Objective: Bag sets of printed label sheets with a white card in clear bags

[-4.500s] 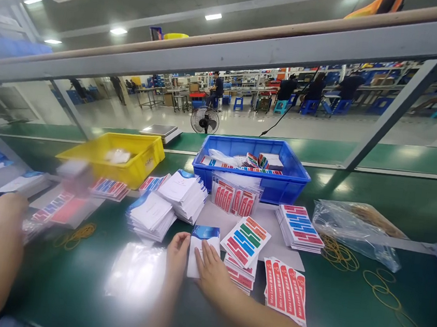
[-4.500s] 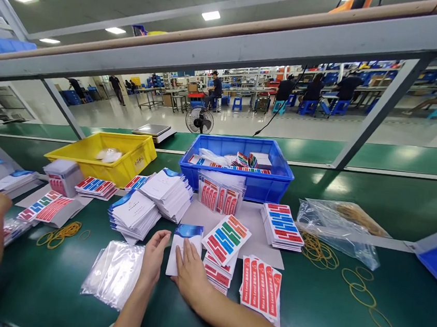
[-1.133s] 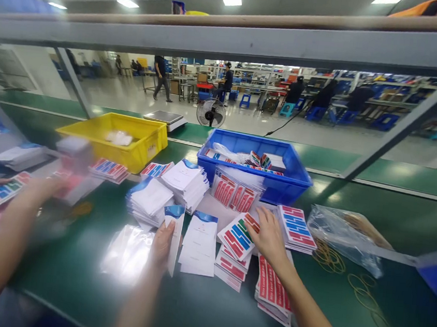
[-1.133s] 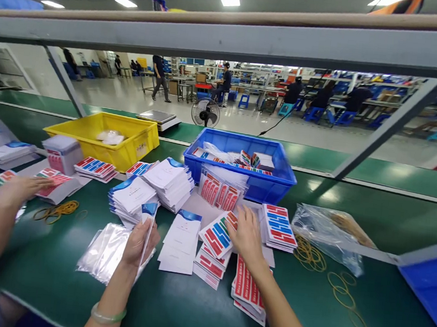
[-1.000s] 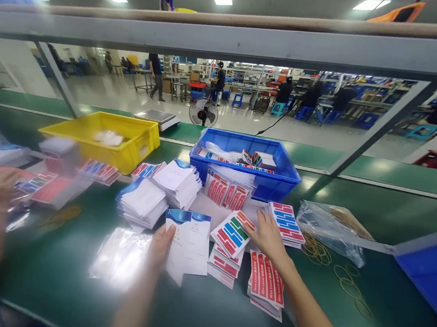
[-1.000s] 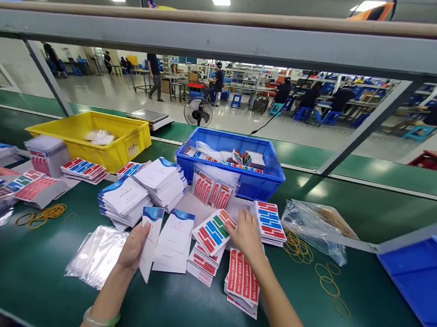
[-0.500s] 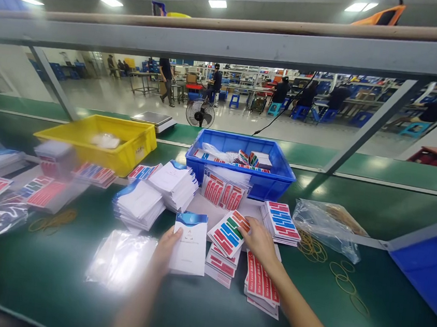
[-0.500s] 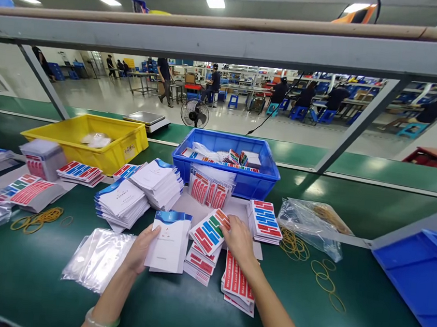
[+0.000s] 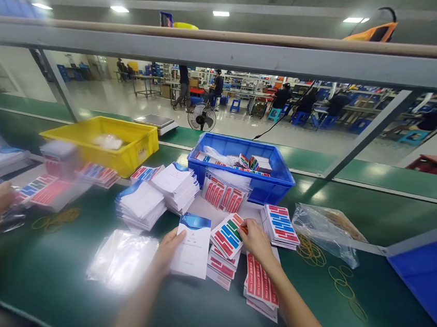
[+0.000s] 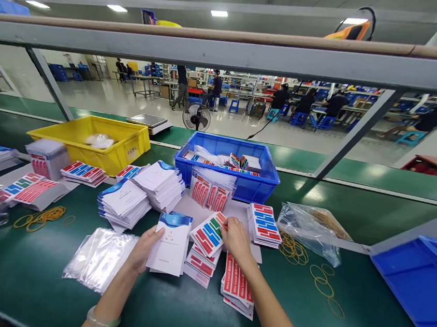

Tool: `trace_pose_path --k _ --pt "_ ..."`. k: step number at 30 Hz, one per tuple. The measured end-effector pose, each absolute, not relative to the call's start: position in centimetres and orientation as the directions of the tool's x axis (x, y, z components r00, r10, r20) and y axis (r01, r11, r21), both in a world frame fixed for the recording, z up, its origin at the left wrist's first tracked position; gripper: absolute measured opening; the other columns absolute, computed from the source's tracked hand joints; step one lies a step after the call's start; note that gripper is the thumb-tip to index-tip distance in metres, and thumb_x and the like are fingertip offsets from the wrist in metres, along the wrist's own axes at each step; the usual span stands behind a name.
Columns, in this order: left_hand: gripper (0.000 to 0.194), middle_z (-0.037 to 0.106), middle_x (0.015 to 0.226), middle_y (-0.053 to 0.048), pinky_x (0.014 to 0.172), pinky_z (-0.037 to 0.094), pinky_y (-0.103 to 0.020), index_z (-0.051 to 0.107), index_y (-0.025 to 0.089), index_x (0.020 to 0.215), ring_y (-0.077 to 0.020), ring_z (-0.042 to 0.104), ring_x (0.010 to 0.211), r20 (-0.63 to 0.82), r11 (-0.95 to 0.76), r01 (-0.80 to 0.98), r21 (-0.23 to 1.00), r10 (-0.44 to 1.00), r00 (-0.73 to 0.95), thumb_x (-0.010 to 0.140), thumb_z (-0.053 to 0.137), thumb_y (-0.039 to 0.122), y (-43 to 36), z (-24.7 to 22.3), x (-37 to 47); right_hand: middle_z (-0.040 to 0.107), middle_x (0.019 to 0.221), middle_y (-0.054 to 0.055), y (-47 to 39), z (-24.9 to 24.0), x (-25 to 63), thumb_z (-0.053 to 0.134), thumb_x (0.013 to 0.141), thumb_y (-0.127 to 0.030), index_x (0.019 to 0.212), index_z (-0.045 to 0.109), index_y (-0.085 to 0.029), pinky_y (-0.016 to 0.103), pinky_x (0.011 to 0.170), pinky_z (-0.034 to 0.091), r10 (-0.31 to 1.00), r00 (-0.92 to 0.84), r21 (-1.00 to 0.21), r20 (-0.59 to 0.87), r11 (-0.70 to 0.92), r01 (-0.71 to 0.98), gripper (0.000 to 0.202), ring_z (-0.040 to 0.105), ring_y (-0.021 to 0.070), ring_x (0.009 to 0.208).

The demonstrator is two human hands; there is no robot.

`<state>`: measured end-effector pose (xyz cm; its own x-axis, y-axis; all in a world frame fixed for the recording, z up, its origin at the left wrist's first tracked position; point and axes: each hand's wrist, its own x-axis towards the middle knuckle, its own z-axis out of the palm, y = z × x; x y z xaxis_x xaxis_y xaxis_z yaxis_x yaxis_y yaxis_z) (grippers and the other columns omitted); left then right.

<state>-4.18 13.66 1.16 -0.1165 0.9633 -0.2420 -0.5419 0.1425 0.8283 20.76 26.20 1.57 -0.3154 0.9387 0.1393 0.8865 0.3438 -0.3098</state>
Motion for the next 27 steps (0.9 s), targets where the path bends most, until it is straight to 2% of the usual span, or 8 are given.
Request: trace_pose_path --k 4,13,19,27 --pt "0.044 0.07 0.093 -0.013 0.076 0.051 -0.035 0.059 0.011 0.102 -0.0264 0.067 0.084 -0.245 0.152 -0.523 0.839 0.963 -0.113 0.073 0.07 0.042 13.7 1.0 -4.2 0.059 0.104 0.011 26.5 1.6 20.7 0.049 0.087 -0.028 0.1 0.051 -0.014 0.034 0.082 0.04 0.939 -0.322 -0.29 0.122 0.344 0.893 0.019 0.054 0.0269 0.101" --pt "0.043 0.069 0.095 -0.014 0.073 0.051 -0.033 0.057 0.011 0.104 -0.0258 0.067 0.084 -0.22 0.14 -0.501 0.854 0.97 -0.105 0.076 0.068 0.042 13.8 0.6 -4.3 0.058 0.101 0.015 27.0 2.1 20.4 0.051 0.086 -0.029 0.096 0.052 -0.013 0.035 0.08 0.039 0.952 -0.3 -0.228 0.068 0.307 0.924 0.02 0.054 0.0292 0.1" --pt "0.041 0.069 0.098 -0.014 0.075 0.051 -0.033 0.057 0.011 0.105 -0.0254 0.067 0.086 -0.184 0.118 -0.49 0.864 0.979 -0.089 0.078 0.065 0.042 14.0 -0.2 -4.5 0.059 0.101 0.012 26.5 2.6 19.9 0.047 0.087 -0.026 0.092 0.052 -0.014 0.033 0.076 0.039 0.95 -0.304 -0.206 0.07 0.312 0.927 0.014 0.056 0.0255 0.095" --pt "0.045 0.068 0.101 -0.015 0.078 0.05 -0.034 0.06 0.011 0.107 -0.0266 0.066 0.089 -0.17 0.105 -0.468 0.878 0.98 -0.099 0.077 0.066 0.044 14.2 -0.8 -4.6 0.058 0.101 0.012 26.3 2.9 19.6 0.048 0.088 -0.026 0.096 0.053 -0.011 0.035 0.077 0.04 0.959 -0.276 -0.18 0.069 0.284 0.942 0.018 0.055 0.0241 0.094"
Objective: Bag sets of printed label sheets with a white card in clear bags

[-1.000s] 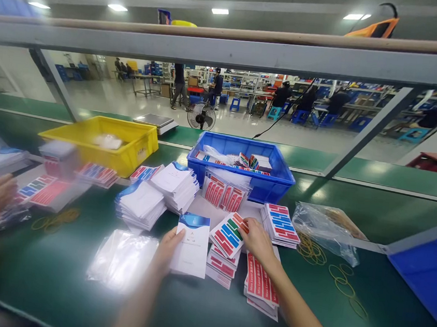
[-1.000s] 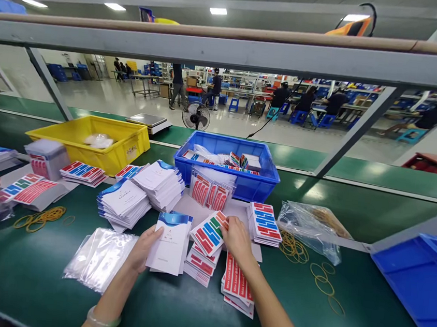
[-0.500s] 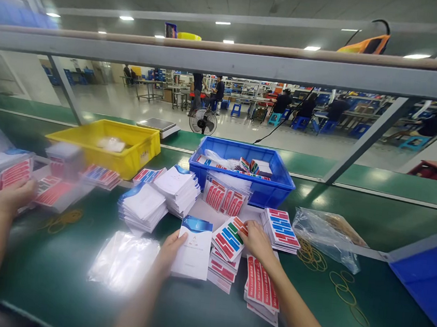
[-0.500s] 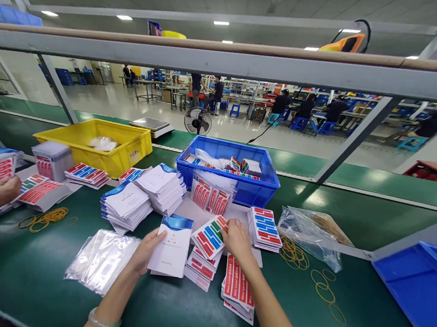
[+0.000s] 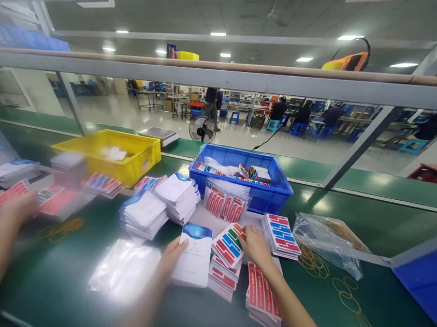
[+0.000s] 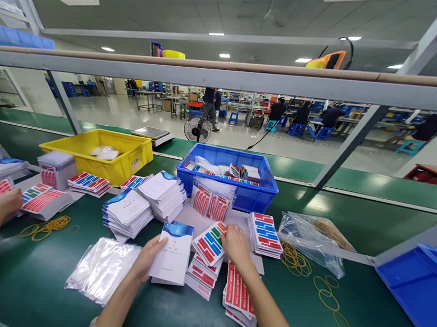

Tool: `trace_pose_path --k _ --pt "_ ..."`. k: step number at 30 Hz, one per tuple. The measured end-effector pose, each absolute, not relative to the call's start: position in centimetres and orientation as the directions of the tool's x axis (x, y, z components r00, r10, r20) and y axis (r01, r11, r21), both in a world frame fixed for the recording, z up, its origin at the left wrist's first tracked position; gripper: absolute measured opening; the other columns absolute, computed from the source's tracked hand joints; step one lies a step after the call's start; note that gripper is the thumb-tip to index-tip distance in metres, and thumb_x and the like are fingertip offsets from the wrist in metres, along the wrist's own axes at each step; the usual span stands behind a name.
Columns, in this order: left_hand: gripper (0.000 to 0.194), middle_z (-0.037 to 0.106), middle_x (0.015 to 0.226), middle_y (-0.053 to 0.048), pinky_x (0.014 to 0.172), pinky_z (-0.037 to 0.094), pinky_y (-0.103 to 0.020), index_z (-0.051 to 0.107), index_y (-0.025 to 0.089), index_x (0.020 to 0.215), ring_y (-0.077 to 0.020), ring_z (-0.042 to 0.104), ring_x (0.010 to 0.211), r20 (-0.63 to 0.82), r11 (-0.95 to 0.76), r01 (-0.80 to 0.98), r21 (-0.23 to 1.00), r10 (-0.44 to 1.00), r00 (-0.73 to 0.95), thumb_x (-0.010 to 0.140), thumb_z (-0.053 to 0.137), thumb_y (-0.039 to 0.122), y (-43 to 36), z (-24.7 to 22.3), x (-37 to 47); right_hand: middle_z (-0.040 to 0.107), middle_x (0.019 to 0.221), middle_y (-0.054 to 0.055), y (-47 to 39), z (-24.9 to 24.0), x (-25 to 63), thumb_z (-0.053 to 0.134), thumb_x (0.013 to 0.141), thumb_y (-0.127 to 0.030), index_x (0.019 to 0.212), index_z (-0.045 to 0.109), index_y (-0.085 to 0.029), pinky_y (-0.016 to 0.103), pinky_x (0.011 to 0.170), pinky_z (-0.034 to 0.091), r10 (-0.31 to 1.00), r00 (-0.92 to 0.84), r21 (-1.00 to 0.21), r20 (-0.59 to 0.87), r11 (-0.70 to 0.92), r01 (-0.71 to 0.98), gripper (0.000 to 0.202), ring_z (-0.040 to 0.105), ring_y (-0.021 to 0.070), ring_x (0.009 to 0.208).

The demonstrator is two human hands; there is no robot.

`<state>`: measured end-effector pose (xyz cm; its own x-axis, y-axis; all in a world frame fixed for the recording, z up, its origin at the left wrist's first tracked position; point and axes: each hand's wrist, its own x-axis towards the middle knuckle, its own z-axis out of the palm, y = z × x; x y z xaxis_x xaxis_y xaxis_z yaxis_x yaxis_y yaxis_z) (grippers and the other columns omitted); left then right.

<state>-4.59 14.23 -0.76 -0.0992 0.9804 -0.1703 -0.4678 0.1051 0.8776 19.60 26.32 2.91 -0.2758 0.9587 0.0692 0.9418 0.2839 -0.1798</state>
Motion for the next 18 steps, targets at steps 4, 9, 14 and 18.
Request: trace_pose_path --k 4,9,14,18 --pt "0.043 0.069 0.101 -0.015 0.078 0.05 -0.034 0.059 0.012 0.107 -0.0266 0.066 0.089 -0.175 0.117 -0.464 0.878 0.981 -0.084 0.079 0.064 0.044 14.2 -0.8 -4.6 0.058 0.099 0.01 26.6 2.8 19.7 0.05 0.087 -0.027 0.095 0.054 -0.011 0.035 0.079 0.041 0.962 -0.265 -0.197 0.058 0.271 0.942 0.018 0.055 0.0224 0.094" --pt "0.049 0.069 0.098 -0.015 0.075 0.05 -0.033 0.059 0.011 0.108 -0.0263 0.067 0.086 -0.21 0.15 -0.449 0.881 0.974 -0.087 0.074 0.068 0.045 14.2 -0.5 -4.5 0.059 0.096 0.009 27.7 2.3 20.2 0.057 0.083 -0.03 0.094 0.054 -0.012 0.037 0.082 0.041 0.965 -0.257 -0.298 0.047 0.259 0.919 0.021 0.055 0.0219 0.094" --pt "0.044 0.07 0.096 -0.014 0.073 0.051 -0.033 0.062 0.011 0.099 -0.0271 0.067 0.085 -0.208 0.131 -0.461 0.878 0.97 -0.122 0.072 0.07 0.045 14.1 0.0 -4.0 0.059 0.086 0.007 28.0 2.2 20.7 0.056 0.079 -0.029 0.075 0.052 -0.017 0.038 0.084 0.039 0.953 -0.262 -0.491 0.155 0.304 0.816 0.013 0.053 0.0233 0.092" --pt "0.043 0.07 0.095 -0.014 0.076 0.051 -0.035 0.061 0.011 0.1 -0.0266 0.067 0.084 -0.234 0.148 -0.454 0.878 0.962 -0.138 0.074 0.068 0.044 14.1 -0.3 -4.0 0.057 0.085 0.007 26.8 4.7 21.4 0.046 0.085 -0.038 0.077 0.046 -0.021 0.037 0.078 0.042 0.941 -0.192 -0.687 0.279 0.335 0.645 0.019 0.055 0.0234 0.086"
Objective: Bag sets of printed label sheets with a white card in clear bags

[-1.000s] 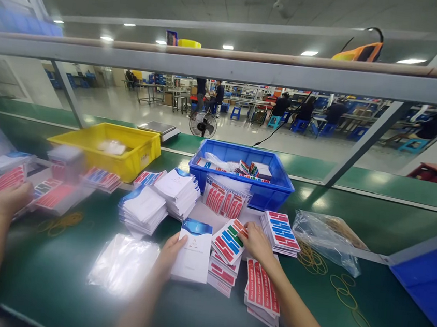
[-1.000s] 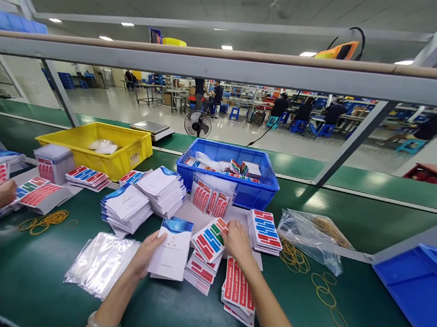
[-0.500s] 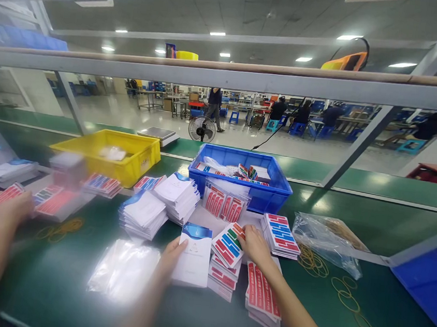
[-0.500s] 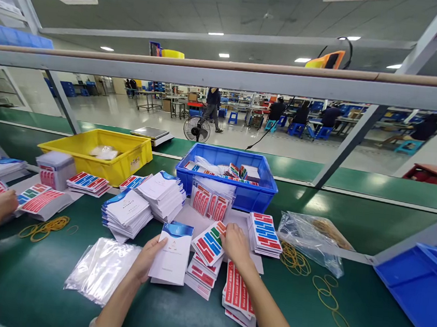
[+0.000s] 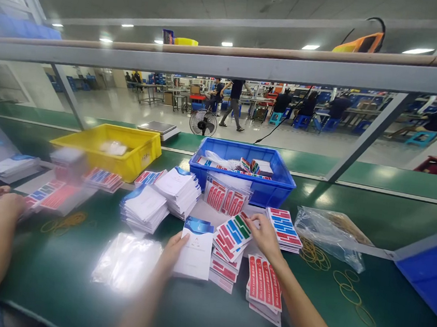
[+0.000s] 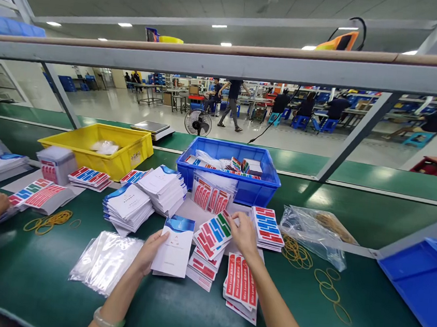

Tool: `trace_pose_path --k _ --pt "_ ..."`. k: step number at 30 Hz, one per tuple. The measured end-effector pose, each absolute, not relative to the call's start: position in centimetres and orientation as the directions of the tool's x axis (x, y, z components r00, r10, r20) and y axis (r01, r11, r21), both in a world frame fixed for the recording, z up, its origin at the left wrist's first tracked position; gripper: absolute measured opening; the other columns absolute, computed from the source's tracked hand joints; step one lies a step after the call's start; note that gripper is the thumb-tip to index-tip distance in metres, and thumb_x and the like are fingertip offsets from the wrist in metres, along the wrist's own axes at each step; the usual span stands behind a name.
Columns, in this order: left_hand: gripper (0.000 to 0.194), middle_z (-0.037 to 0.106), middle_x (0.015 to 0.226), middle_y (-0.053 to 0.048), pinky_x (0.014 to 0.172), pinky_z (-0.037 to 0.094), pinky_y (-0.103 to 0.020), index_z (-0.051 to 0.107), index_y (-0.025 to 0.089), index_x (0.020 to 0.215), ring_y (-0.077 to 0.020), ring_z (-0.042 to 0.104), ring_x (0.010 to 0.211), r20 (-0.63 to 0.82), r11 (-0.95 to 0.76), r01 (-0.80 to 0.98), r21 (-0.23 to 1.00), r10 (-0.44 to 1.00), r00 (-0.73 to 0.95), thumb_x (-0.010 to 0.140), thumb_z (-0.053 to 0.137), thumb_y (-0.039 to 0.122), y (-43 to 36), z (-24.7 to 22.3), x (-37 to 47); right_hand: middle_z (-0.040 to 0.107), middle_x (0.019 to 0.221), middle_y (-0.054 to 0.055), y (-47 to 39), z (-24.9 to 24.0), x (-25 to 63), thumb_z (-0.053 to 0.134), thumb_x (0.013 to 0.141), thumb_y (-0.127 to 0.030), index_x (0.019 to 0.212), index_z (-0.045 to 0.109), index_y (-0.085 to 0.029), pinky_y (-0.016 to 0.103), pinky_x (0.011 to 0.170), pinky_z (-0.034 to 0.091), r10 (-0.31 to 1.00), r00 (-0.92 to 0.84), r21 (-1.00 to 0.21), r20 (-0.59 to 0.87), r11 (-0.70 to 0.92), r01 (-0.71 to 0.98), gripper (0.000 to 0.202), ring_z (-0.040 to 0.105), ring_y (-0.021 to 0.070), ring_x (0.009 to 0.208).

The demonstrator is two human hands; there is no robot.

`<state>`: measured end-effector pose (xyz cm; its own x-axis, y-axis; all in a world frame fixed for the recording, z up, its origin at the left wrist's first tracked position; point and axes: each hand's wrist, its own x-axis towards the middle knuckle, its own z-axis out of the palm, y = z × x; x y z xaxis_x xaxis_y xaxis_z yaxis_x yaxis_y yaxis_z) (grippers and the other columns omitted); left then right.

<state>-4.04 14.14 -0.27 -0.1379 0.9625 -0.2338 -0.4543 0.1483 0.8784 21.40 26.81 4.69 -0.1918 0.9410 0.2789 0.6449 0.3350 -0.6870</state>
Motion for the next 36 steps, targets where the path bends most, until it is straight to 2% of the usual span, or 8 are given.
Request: trace_pose_path --k 4,8,13,18,23,28,33,36 --pt "0.045 0.07 0.095 -0.014 0.079 0.051 -0.037 0.061 0.011 0.101 -0.0268 0.067 0.085 -0.288 0.205 -0.467 0.86 0.951 -0.112 0.074 0.068 0.045 14.2 -0.6 -4.0 0.056 0.072 0.002 24.2 9.0 21.6 0.038 0.09 -0.048 0.085 0.037 -0.023 0.029 0.06 0.045 0.939 -0.217 -0.856 0.265 0.333 0.396 0.025 0.056 0.0171 0.066" --pt "0.047 0.069 0.1 -0.016 0.084 0.05 -0.039 0.062 0.01 0.105 -0.0284 0.066 0.09 -0.333 0.266 -0.527 0.807 0.942 -0.035 0.075 0.068 0.046 13.8 -0.4 -3.0 0.049 0.057 -0.005 20.9 10.9 19.6 0.045 0.088 -0.05 0.081 0.039 -0.023 0.022 0.046 0.039 0.88 -0.451 -0.923 0.148 0.287 0.257 0.029 0.049 0.012 0.049" --pt "0.059 0.069 0.095 -0.017 0.081 0.051 -0.04 0.063 0.009 0.107 -0.0299 0.066 0.089 -0.367 0.349 -0.563 0.749 0.926 0.087 0.077 0.06 0.059 13.6 -0.7 -1.2 0.059 0.077 0.002 18.9 7.2 15.7 0.043 0.092 -0.036 0.079 0.047 -0.021 0.031 0.069 0.043 0.778 -0.575 -0.627 0.252 0.584 0.516 0.02 0.054 0.0176 0.073" --pt "0.054 0.069 0.096 -0.013 0.075 0.051 -0.031 0.061 0.012 0.111 -0.025 0.067 0.084 -0.182 0.278 -0.516 0.81 0.956 0.231 0.068 0.077 0.04 13.8 -1.1 -0.8 0.06 0.084 0.009 20.2 3.7 14.7 0.047 0.089 -0.033 0.079 0.052 -0.021 0.045 0.083 0.036 0.772 -0.498 -0.452 0.395 0.636 0.626 0.017 0.053 0.0274 0.086" --pt "0.043 0.068 0.101 -0.015 0.076 0.052 -0.029 0.058 0.011 0.114 -0.0227 0.067 0.085 -0.167 0.281 -0.53 0.8 0.953 0.253 0.078 0.069 0.032 13.1 -0.3 -0.9 0.059 0.108 0.011 21.5 3.9 19.0 0.048 0.09 -0.036 0.099 0.05 -0.022 0.039 0.089 0.04 0.752 -0.433 -0.473 0.497 0.653 0.592 0.017 0.051 0.026 0.107" --pt "0.042 0.069 0.099 -0.013 0.072 0.053 -0.028 0.057 0.013 0.112 -0.0216 0.068 0.08 -0.269 0.352 -0.546 0.761 0.936 0.228 0.077 0.069 0.033 12.4 0.7 -1.1 0.056 0.12 0.012 20.3 4.9 25.5 0.052 0.086 -0.046 0.101 0.051 -0.022 0.041 0.095 0.041 0.808 -0.511 -0.453 0.292 0.588 0.67 0.028 0.05 0.0264 0.115" --pt "0.045 0.068 0.102 -0.013 0.075 0.055 -0.033 0.056 0.014 0.113 -0.0247 0.068 0.085 -0.375 0.448 -0.499 0.742 0.894 0.245 0.075 0.072 0.032 12.4 1.2 -1.3 0.036 0.145 0.017 18.1 4.2 28.9 0.063 0.069 -0.062 0.104 0.054 -0.017 0.046 0.107 0.031 0.805 -0.587 -0.324 -0.082 0.536 0.78 0.058 0.028 0.0315 0.135" --pt "0.044 0.068 0.103 -0.013 0.075 0.055 -0.033 0.055 0.015 0.112 -0.0245 0.068 0.085 -0.4 0.469 -0.468 0.749 0.883 0.245 0.075 0.072 0.033 12.4 1.2 -1.2 0.029 0.148 0.02 17.4 3.7 29.1 0.065 0.065 -0.063 0.106 0.054 -0.014 0.047 0.108 0.029 0.812 -0.557 -0.288 -0.173 0.499 0.817 0.065 0.024 0.0326 0.138"
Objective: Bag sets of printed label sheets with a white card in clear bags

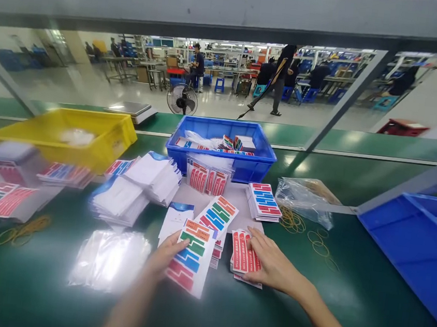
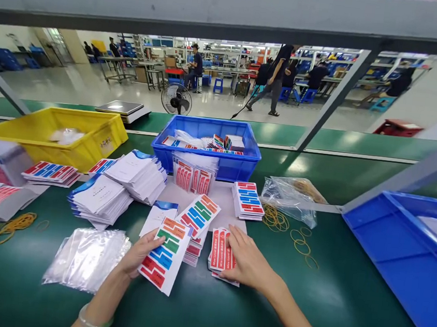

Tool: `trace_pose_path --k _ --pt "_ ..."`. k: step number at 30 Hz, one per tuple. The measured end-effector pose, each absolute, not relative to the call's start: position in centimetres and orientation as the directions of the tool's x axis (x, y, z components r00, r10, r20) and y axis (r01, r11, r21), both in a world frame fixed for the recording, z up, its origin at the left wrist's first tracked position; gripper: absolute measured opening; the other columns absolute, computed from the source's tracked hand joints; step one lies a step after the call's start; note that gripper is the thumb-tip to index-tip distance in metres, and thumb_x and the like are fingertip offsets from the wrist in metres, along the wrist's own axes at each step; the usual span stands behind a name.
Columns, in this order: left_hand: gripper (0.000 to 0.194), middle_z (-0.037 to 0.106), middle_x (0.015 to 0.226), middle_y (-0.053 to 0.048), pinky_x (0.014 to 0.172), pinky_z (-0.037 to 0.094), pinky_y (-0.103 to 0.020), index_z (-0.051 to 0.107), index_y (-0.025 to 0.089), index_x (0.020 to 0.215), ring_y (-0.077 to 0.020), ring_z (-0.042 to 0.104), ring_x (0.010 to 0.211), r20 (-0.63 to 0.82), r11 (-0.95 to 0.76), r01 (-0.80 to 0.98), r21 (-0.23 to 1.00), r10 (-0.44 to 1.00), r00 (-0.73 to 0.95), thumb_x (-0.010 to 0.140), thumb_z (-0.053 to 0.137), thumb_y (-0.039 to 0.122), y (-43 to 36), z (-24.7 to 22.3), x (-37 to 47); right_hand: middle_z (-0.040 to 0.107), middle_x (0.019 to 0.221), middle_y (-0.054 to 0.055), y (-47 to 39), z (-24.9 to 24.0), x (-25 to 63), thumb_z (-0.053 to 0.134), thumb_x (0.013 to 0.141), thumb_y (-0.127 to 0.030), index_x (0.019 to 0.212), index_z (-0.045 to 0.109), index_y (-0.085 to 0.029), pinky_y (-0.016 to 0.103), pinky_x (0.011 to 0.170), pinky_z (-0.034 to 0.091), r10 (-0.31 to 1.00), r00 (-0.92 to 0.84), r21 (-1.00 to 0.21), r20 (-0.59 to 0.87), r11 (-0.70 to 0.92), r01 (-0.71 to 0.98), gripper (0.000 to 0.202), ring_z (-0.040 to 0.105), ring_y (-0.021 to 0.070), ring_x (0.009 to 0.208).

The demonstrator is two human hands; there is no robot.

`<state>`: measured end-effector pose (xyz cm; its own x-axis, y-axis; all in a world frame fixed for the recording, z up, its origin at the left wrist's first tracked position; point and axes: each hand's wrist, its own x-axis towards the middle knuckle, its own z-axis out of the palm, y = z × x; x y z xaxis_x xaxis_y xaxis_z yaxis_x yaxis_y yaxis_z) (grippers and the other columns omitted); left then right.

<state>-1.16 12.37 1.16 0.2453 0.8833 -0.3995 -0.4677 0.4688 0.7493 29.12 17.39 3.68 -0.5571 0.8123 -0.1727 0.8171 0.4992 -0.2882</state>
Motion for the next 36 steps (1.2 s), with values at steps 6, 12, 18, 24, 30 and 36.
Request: trace_pose_path --k 6,12,18,24,30,36 --pt "0.05 0.068 0.101 -0.014 0.067 0.055 -0.029 0.055 0.014 0.115 -0.0247 0.068 0.082 -0.386 0.444 -0.469 0.763 0.896 0.22 0.073 0.073 0.034 12.4 1.2 -0.6 0.042 0.14 0.019 17.7 3.6 28.8 0.065 0.069 -0.055 0.105 0.056 -0.017 0.044 0.104 0.032 0.787 -0.604 -0.324 -0.128 0.542 0.775 0.053 0.035 0.0319 0.132" --pt "0.05 0.067 0.103 -0.015 0.074 0.054 -0.034 0.055 0.014 0.113 -0.0271 0.068 0.086 -0.423 0.472 -0.42 0.775 0.881 0.211 0.072 0.073 0.036 12.5 0.9 -0.6 0.047 0.136 0.017 17.5 4.0 28.8 0.065 0.07 -0.053 0.11 0.055 -0.018 0.045 0.102 0.034 0.786 -0.601 -0.296 -0.141 0.546 0.784 0.054 0.038 0.0321 0.13" --pt "0.051 0.066 0.105 -0.016 0.074 0.054 -0.035 0.054 0.013 0.116 -0.0261 0.067 0.085 -0.407 0.465 -0.413 0.783 0.885 0.224 0.074 0.071 0.037 12.5 0.8 -0.7 0.033 0.146 0.021 16.4 2.9 28.2 0.055 0.078 -0.056 0.12 0.051 -0.012 0.046 0.106 0.03 0.796 -0.585 -0.208 -0.156 0.552 0.807 0.061 0.026 0.0321 0.137" --pt "0.043 0.066 0.106 -0.016 0.077 0.054 -0.034 0.054 0.013 0.116 -0.0241 0.067 0.086 -0.347 0.443 -0.434 0.785 0.894 0.285 0.08 0.066 0.033 12.5 1.1 -0.6 0.055 0.131 0.015 16.1 4.2 27.9 0.049 0.084 -0.053 0.099 0.06 -0.019 0.045 0.101 0.037 0.792 -0.596 -0.26 -0.132 0.552 0.792 0.038 0.042 0.0314 0.128" --pt "0.042 0.064 0.111 -0.016 0.08 0.053 -0.036 0.053 0.014 0.118 -0.0252 0.066 0.091 -0.338 0.435 -0.406 0.804 0.896 0.29 0.083 0.064 0.034 12.5 0.1 -0.8 0.072 0.1 0.006 15.2 5.1 28.9 0.037 0.092 -0.03 0.108 0.063 -0.023 0.037 0.071 0.053 0.84 -0.536 -0.228 0.083 0.54 0.811 0.032 0.068 0.0239 0.086" --pt "0.042 0.062 0.114 -0.015 0.088 0.048 -0.04 0.054 0.013 0.117 -0.0277 0.064 0.099 -0.338 0.436 -0.479 0.762 0.898 0.281 0.084 0.06 0.038 12.1 -0.8 1.0 0.063 0.12 0.012 11.9 4.2 24.1 0.045 0.088 -0.008 0.128 0.051 -0.01 0.037 0.096 0.047 0.603 -0.4 -0.133 0.69 0.649 0.749 0.041 0.056 0.0232 0.116"
